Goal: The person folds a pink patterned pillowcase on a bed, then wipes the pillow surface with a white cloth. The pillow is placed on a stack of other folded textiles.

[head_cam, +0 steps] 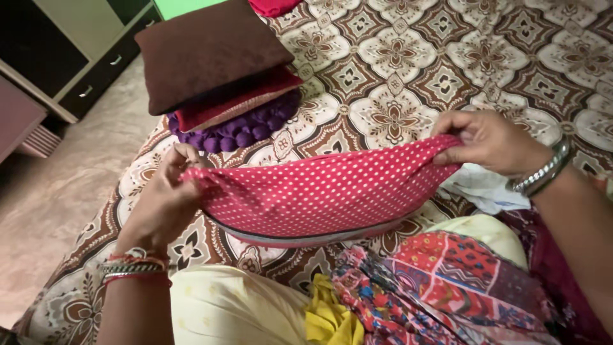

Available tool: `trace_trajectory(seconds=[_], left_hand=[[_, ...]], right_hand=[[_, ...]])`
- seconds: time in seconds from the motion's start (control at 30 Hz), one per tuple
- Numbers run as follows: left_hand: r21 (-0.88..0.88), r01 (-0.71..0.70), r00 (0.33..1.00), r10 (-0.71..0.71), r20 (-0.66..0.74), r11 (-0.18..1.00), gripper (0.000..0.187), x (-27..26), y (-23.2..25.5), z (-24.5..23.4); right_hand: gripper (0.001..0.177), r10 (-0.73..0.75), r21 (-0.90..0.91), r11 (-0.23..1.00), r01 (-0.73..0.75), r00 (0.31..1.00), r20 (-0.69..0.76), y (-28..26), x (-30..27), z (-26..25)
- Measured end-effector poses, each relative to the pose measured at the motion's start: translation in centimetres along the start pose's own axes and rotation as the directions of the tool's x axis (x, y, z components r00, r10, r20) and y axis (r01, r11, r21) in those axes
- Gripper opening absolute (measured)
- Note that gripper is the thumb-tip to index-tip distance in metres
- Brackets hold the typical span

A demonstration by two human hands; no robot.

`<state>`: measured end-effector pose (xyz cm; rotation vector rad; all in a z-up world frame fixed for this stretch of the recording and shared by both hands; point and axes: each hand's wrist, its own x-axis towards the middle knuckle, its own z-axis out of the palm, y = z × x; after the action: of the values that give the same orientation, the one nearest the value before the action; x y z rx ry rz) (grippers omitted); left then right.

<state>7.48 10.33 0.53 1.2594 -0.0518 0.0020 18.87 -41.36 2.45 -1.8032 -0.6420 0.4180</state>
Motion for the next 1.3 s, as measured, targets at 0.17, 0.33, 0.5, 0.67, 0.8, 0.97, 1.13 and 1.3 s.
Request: trace_trajectory(seconds=[0.17, 0.33, 0.5, 0.67, 0.8, 0.97, 1.13, 1.3], left_hand=[[-0.11, -0.089, 0.992, 0.098, 0.078, 0.99, 0.019, -0.7, -0.7, -0.1], [-0.168, -0.187, 0.974, 0.161, -0.16, 0.968, 0.019, -0.1, -2.5, 1.1], [-0.003, -0.29, 0.912, 0.275, -0.305, 0.957, 0.028, 0.1, -2.2, 3.0], [0.6, -0.426, 0.749, 0.636, -0.186, 0.677, 0.027, -1.3, 0.7, 4.8], [0.414, -0.543, 0.713, 0.661, -0.233, 0.731, 0.025, -1.5, 2.9, 4.8], [0.286, -0.558, 0.729, 0.625, -0.281, 0.779, 0.023, 0.2, 2.3, 3.8], [0.302, -0.377, 0.75, 0.48, -0.454, 0.876, 0.022, 2.2, 1.4, 2.5], [0.033, -0.662, 0.719, 0.647, -0.253, 0.749, 0.033, 3.3, 3.7, 0.9]], right_hand=[[0.018, -0.183, -0.317, 0.947, 0.046, 0.89, -0.417, 2.5, 0.4, 2.9], [0.025, -0.397, -0.226, 0.917, 0.328, 0.71, -0.581, 5.0, 0.0, 7.1], [0.012, -0.663, -0.793, 0.599, 0.109, 0.622, -0.416, 6.1, -2.6, 7.3], [0.018, -0.783, -0.979, 0.151, -0.14, 0.588, -0.204, 5.0, -2.9, -1.0], [0.021, -0.866, -0.979, 0.201, 0.029, 0.473, -0.164, 1.9, -1.9, -2.4], [0.021, -0.749, -0.978, 0.178, -0.106, 0.63, -0.205, -1.0, -1.4, -1.4], [0.019, -0.821, -0.986, 0.159, -0.059, 0.547, -0.165, -0.2, 1.4, -2.3], [0.018, -0.805, -0.827, 0.46, 0.322, 0.545, -0.236, -4.5, 0.8, -1.7]])
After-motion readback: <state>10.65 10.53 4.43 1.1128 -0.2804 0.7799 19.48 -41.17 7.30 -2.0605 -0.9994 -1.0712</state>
